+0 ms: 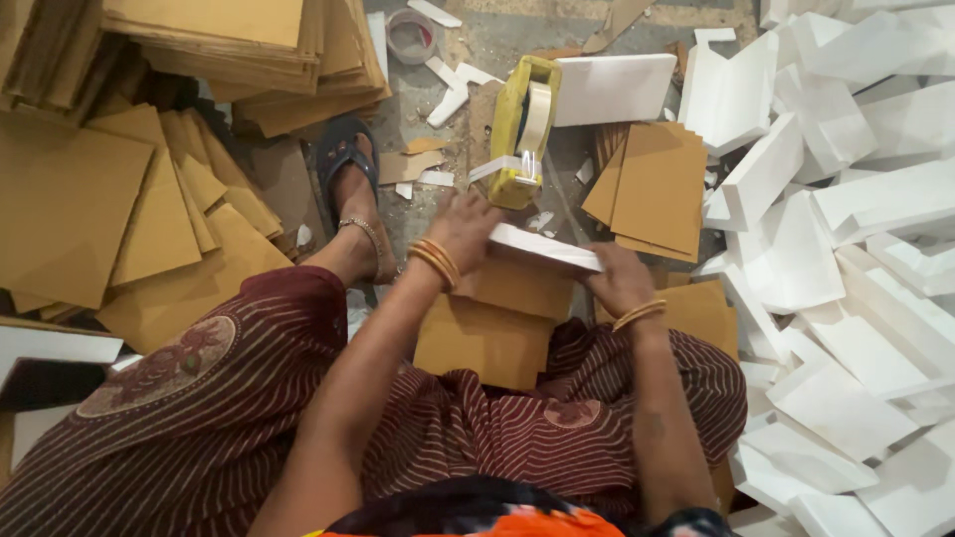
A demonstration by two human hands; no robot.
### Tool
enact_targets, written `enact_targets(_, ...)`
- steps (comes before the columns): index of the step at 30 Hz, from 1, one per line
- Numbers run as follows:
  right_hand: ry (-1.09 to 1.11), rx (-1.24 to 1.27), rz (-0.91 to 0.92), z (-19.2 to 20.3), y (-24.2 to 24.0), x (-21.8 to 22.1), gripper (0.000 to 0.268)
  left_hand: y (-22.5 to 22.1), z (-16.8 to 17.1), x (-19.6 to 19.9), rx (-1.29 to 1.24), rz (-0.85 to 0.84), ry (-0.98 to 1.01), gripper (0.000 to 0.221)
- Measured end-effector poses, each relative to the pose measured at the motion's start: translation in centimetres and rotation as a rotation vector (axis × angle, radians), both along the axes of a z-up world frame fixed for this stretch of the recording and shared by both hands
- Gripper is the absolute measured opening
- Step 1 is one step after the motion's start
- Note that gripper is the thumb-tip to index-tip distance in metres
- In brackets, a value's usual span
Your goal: The person sits on the floor and assembles small cardboard boxes by inserting white foam inserts and sealing the flaps with a tape dispenser. The person repeatedly picks up flat cardboard pieces, folds them, inserts foam, and tapes the boxes closed.
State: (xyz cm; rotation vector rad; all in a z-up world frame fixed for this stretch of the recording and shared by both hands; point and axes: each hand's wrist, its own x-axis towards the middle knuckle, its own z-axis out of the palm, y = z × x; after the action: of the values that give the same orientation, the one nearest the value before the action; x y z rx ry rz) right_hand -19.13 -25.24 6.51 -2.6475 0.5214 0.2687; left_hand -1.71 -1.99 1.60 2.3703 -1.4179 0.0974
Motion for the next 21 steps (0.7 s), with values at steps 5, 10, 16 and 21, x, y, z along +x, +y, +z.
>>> enact_targets(5,-0.228,-0.101,0.205,-0.1,-3.6,0.7,0.059,1.2,-0.8,1.0,-0.077,-0.027,0.306,0.04)
enact_targets(10,-0.517,0.418,-0.06,-0.6,-3.2,6.7,0.034,1.3,-0.9,0.7,-0.125,-0.034,0.307,0.041)
enact_targets(16,-0.211,0.654,-0.293,-0.8,1.0,14.7,0.026,1.6,-0.3,0.5,-0.098,-0.003,0.351,0.047)
enact_targets(21,-0.491,0.797,-0.225,-0.8,4.1,10.1,0.018,1.1,-0.4,0.4,-0.043,0.071,0.419,0.045)
